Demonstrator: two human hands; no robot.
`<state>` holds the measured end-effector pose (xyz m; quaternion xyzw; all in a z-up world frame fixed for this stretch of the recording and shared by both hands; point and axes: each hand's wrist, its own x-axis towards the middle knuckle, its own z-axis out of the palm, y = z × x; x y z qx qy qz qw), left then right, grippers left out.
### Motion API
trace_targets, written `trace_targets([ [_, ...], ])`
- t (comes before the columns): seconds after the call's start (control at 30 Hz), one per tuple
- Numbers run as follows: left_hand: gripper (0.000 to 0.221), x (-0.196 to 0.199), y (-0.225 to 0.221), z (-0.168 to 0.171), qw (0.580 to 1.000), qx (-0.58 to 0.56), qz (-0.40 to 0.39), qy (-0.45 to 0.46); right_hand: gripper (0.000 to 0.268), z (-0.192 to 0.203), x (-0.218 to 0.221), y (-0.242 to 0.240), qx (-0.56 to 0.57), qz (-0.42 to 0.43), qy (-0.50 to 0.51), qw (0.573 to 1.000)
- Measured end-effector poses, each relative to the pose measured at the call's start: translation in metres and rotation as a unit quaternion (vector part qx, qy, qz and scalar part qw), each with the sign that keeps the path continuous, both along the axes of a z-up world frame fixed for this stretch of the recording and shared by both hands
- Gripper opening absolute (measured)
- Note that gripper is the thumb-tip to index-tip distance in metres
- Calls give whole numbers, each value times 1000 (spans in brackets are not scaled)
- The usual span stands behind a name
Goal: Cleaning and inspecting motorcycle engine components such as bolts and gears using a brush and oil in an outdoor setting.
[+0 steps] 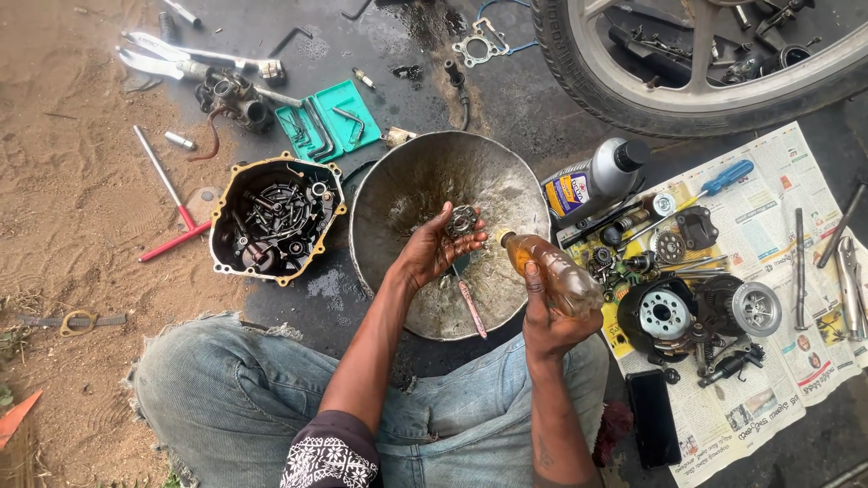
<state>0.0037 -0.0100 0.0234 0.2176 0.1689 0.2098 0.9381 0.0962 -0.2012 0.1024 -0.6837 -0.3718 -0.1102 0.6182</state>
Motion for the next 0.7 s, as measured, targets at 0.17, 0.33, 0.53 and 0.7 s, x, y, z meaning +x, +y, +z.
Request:
trace_targets([
  [0.17,58,2,2,-12,993,92,-13,66,36,10,-3,0,7,33,25,999],
  [0.33,49,2,10,-23,994,74,15,84,33,11,-5,0,-12,51,5,999],
  [0.53,47,0,11,-6,990,84,34,109,32,7,-2,1,-21,41,-32,998],
  [0.7,45,-1,12,-6,988,52,55,137,32,1,2,0,1,23,-23,999],
])
